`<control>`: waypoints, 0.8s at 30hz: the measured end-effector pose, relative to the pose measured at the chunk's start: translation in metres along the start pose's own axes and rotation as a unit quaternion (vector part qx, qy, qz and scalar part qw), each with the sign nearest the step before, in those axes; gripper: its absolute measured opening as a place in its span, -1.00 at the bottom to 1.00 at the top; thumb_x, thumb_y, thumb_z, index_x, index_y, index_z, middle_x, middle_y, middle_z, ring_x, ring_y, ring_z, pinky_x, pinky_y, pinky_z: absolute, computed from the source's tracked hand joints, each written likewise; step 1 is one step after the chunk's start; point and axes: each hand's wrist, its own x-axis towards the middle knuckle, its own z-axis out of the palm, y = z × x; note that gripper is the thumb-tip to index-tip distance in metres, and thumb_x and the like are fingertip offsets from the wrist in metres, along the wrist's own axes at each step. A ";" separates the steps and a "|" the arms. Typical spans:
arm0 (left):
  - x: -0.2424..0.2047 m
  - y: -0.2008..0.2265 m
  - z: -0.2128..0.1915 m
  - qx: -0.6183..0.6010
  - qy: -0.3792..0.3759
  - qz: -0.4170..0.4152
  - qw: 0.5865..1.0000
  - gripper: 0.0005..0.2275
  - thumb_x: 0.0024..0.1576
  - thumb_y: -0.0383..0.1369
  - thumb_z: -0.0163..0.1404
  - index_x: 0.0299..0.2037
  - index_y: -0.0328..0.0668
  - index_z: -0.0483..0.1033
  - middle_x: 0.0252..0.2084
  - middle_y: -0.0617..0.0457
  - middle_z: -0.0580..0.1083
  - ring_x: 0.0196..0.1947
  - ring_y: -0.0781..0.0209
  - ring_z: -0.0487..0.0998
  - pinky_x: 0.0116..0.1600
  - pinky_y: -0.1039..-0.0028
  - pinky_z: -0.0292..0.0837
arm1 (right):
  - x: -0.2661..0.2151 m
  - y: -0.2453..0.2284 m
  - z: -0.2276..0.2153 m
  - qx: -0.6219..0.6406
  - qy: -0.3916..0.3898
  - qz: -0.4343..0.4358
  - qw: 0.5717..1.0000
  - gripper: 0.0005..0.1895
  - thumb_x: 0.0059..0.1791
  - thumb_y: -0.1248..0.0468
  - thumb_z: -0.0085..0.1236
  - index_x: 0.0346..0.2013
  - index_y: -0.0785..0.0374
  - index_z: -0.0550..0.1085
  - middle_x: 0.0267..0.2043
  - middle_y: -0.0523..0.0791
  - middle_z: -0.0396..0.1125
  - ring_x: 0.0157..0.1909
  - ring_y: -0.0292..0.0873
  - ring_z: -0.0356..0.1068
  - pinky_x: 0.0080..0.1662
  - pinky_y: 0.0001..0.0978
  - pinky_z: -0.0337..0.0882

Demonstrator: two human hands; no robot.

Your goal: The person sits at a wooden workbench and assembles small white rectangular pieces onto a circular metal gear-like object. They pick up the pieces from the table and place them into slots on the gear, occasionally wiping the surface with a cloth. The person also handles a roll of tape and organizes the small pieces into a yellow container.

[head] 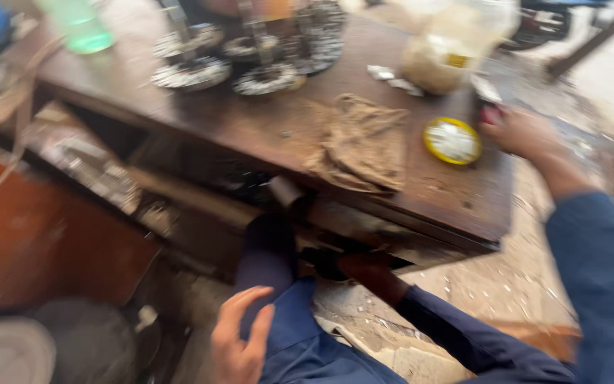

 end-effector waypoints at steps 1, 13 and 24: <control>0.009 0.012 -0.002 -0.022 -0.016 -0.007 1.000 -0.80 0.10 -0.47 0.10 -0.08 -0.25 0.63 -0.08 -0.03 0.64 0.00 0.11 0.61 0.13 0.39 0.43 | -0.019 0.006 -0.004 0.062 0.025 0.012 0.998 -0.28 0.15 -0.28 -0.08 0.08 0.35 0.56 -0.01 0.25 0.46 0.02 0.27 0.43 0.02 0.12 0.39; 0.027 0.040 0.061 -0.605 -0.259 -0.195 0.727 -0.28 0.20 -0.04 0.14 0.47 0.02 -0.02 0.35 0.06 0.39 0.30 0.34 0.53 0.32 0.36 0.45 | -0.357 -0.136 0.000 0.572 -0.088 -0.263 0.772 -0.49 0.11 0.11 -0.07 0.27 0.35 0.38 0.24 0.06 0.37 0.18 -0.10 0.42 0.12 -0.29 0.45; 0.174 -0.095 0.105 -0.497 0.023 -0.288 0.818 -0.54 0.23 -0.02 0.11 0.08 -0.23 0.33 -0.04 -0.05 0.43 -0.15 0.15 0.50 -0.04 0.30 0.46 | -0.435 -0.176 0.181 0.549 -0.085 0.029 0.831 -0.70 -0.06 0.20 0.18 -0.06 0.14 0.65 -0.15 -0.15 0.58 -0.12 -0.22 0.56 -0.07 -0.34 0.49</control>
